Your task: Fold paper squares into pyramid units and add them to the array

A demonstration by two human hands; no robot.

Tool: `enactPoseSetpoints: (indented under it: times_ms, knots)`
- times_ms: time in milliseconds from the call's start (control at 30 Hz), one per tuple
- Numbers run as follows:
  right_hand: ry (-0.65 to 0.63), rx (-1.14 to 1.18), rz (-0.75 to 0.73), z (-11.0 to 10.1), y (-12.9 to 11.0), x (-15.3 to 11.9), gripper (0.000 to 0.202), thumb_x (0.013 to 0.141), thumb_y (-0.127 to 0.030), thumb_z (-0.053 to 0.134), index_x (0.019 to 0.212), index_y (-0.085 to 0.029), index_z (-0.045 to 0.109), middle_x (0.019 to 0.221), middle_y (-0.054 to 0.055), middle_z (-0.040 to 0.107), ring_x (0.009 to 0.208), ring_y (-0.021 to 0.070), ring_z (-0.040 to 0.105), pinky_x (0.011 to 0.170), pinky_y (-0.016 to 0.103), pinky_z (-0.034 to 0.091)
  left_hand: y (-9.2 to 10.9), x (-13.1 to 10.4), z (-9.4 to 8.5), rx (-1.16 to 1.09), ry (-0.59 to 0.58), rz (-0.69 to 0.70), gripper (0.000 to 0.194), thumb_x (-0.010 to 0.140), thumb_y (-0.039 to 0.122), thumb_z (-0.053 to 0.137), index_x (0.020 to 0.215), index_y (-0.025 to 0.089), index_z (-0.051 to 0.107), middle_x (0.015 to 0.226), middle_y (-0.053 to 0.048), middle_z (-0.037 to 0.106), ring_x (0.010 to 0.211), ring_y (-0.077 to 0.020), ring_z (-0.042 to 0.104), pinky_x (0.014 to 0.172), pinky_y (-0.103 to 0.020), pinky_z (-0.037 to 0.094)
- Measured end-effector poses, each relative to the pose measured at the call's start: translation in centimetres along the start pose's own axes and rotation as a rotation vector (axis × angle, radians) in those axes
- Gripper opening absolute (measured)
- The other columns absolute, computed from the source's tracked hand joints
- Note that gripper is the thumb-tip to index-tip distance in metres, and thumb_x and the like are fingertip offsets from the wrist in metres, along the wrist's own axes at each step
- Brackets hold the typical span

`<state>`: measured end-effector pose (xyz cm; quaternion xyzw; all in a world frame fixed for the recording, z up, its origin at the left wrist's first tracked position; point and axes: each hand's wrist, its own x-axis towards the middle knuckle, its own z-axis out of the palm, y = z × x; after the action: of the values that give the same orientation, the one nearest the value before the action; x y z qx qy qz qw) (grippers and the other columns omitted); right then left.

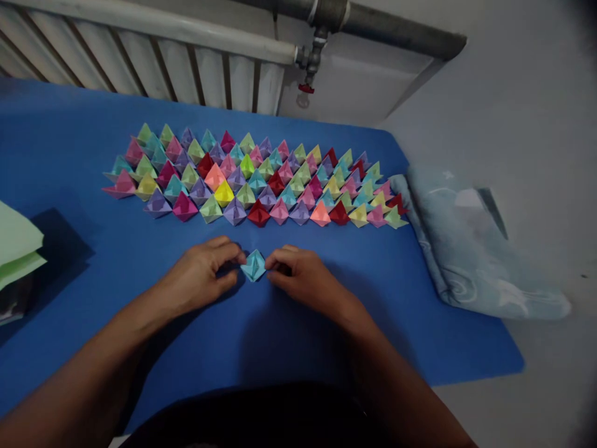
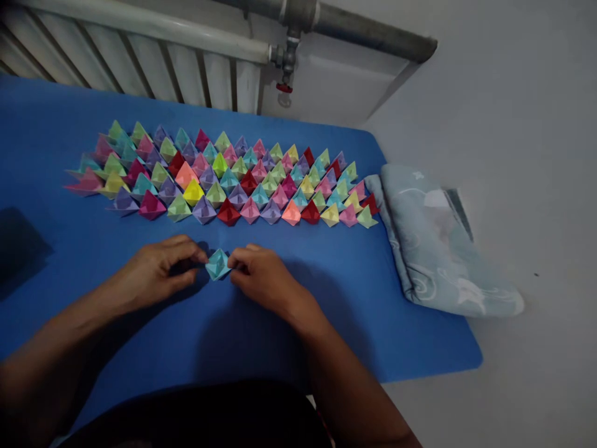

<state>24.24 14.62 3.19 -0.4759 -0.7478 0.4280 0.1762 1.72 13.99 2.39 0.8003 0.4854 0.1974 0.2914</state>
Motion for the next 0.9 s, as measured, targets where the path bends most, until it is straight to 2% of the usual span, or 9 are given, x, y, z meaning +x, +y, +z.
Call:
enactPoseSetpoints:
  times_ms: [200,433,567,733,900]
  knots:
    - [-0.062,-0.183,-0.029,0.3,-0.4,-0.2,0.024,0.081,-0.007,0.059,0.097,-0.021,0.071,0.077,-0.002,0.052,0.069,0.0106,0.048,0.067,0.023,0.034,-0.2,0.1,0.8,0.108,-0.111,0.055,0.016,0.086,0.024,0.055,0.095,0.023,0.068,0.089,-0.002,0.063,0.085,-0.0179,0.061,0.074,-0.028,0.045]
    - [-0.107,-0.342,-0.006,0.7,-0.9,0.0,0.022,0.087,-0.009,0.055,0.100,-0.020,0.070,0.083,0.001,0.055,0.073,0.0130,0.048,0.067,0.025,0.033,-0.4,0.1,1.0,0.177,-0.126,0.130,0.016,0.090,0.023,0.053,0.095,0.023,0.068,0.085,-0.002,0.061,0.081,-0.0175,0.059,0.070,-0.029,0.041]
    - [-0.121,-0.434,-0.015,1.2,-1.1,0.3,0.015,0.089,-0.013,0.054,0.095,-0.019,0.067,0.083,0.002,0.057,0.072,0.0142,0.048,0.064,0.027,0.029,-0.1,0.1,1.3,0.267,-0.115,0.134,0.016,0.090,0.023,0.052,0.092,0.022,0.067,0.084,-0.003,0.060,0.081,-0.0191,0.057,0.072,-0.031,0.041]
    - [-0.124,-0.391,-0.007,0.9,-1.1,0.1,0.017,0.089,-0.012,0.055,0.098,-0.019,0.068,0.086,0.003,0.060,0.076,0.0153,0.053,0.068,0.027,0.033,0.3,0.2,1.0,0.233,-0.152,0.095,0.016,0.089,0.023,0.054,0.097,0.021,0.068,0.088,-0.004,0.063,0.084,-0.0197,0.059,0.077,-0.033,0.045]
    - [-0.116,-0.321,-0.029,0.7,-0.7,0.2,0.021,0.089,-0.009,0.053,0.094,-0.021,0.070,0.080,0.002,0.059,0.073,0.0143,0.054,0.066,0.025,0.033,0.7,0.3,0.4,0.195,-0.193,0.041,0.019,0.089,0.020,0.055,0.101,0.021,0.069,0.088,-0.004,0.062,0.083,-0.0187,0.061,0.076,-0.031,0.046]
